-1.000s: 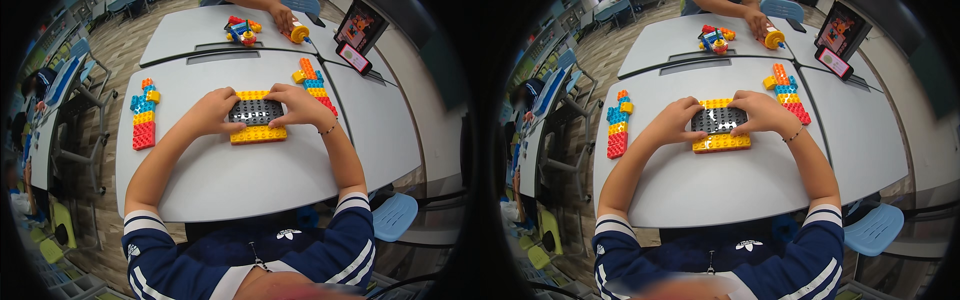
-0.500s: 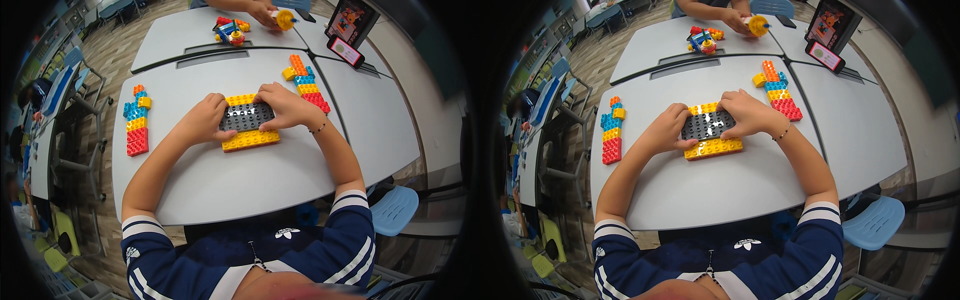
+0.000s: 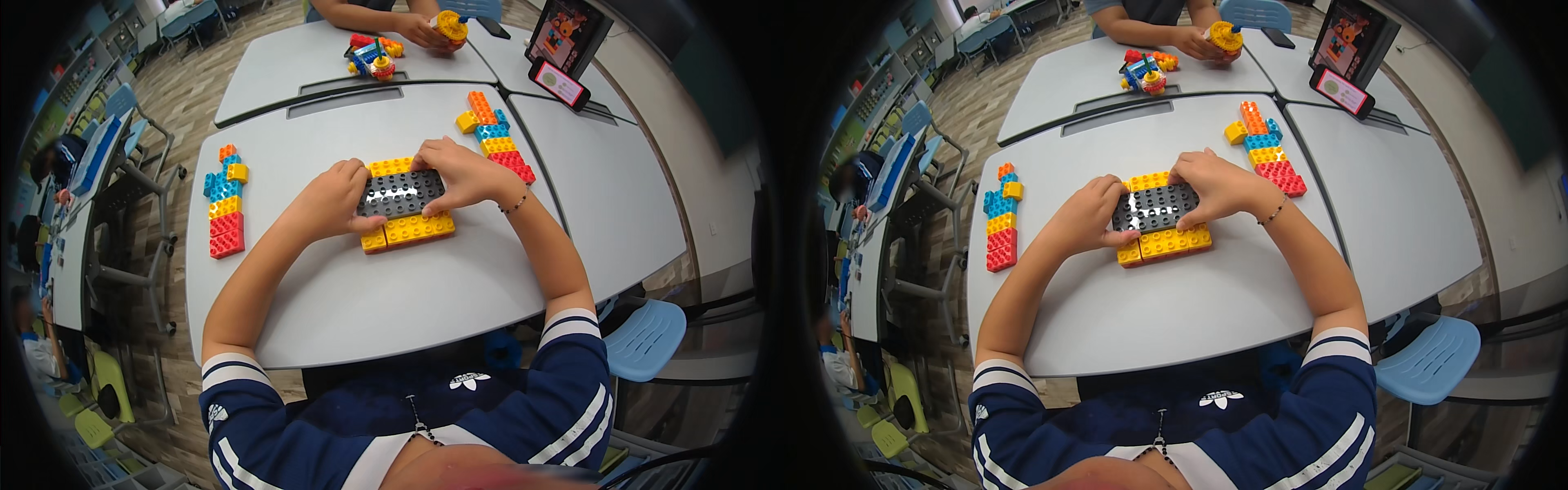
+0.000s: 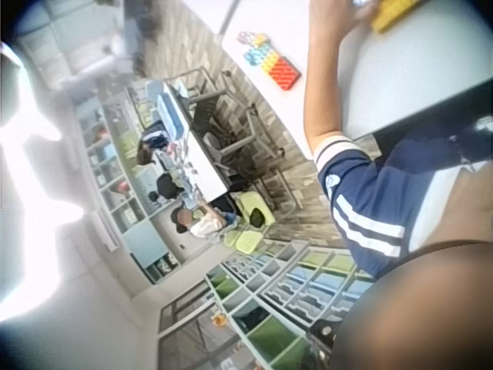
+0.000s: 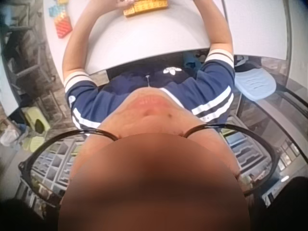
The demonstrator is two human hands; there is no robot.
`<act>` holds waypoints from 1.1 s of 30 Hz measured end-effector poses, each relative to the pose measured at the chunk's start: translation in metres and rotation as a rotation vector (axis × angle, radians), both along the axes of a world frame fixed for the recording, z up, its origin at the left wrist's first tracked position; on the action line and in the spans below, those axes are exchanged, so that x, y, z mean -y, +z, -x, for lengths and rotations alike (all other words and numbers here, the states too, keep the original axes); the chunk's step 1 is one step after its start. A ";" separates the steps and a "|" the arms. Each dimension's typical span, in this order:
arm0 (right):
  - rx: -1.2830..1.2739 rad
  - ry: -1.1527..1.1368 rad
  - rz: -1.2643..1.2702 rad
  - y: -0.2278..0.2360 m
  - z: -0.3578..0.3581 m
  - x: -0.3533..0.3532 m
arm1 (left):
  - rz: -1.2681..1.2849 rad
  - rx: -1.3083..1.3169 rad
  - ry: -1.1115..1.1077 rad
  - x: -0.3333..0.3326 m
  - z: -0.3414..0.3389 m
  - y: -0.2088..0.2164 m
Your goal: The person disassembles a colorful Lego structure with gears, then reassembles it by stacking and connecting various Lego bricks on a table. The person handles Lego bricks and gears, building a multi-colored structure.
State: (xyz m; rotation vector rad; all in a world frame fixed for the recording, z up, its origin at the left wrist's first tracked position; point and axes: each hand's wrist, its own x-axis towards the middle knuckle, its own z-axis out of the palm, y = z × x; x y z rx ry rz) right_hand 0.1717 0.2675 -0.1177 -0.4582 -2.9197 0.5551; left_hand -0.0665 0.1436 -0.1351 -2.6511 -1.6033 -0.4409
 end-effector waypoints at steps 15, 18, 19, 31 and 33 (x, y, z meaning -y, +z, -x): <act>0.005 -0.040 0.082 0.000 0.001 -0.002 | 0.078 0.046 0.040 0.002 0.001 0.001; 0.005 -0.052 0.079 -0.002 0.002 -0.002 | 0.042 0.061 0.019 0.003 0.001 -0.002; -0.001 -0.048 0.084 -0.003 0.002 -0.002 | 0.034 0.070 0.013 0.003 0.002 -0.003; 0.018 -0.070 0.097 -0.005 0.003 -0.002 | -0.052 0.142 -0.034 0.006 -0.002 -0.008; 0.020 -0.073 0.097 -0.005 0.003 -0.002 | -0.068 0.139 -0.030 0.006 -0.003 -0.011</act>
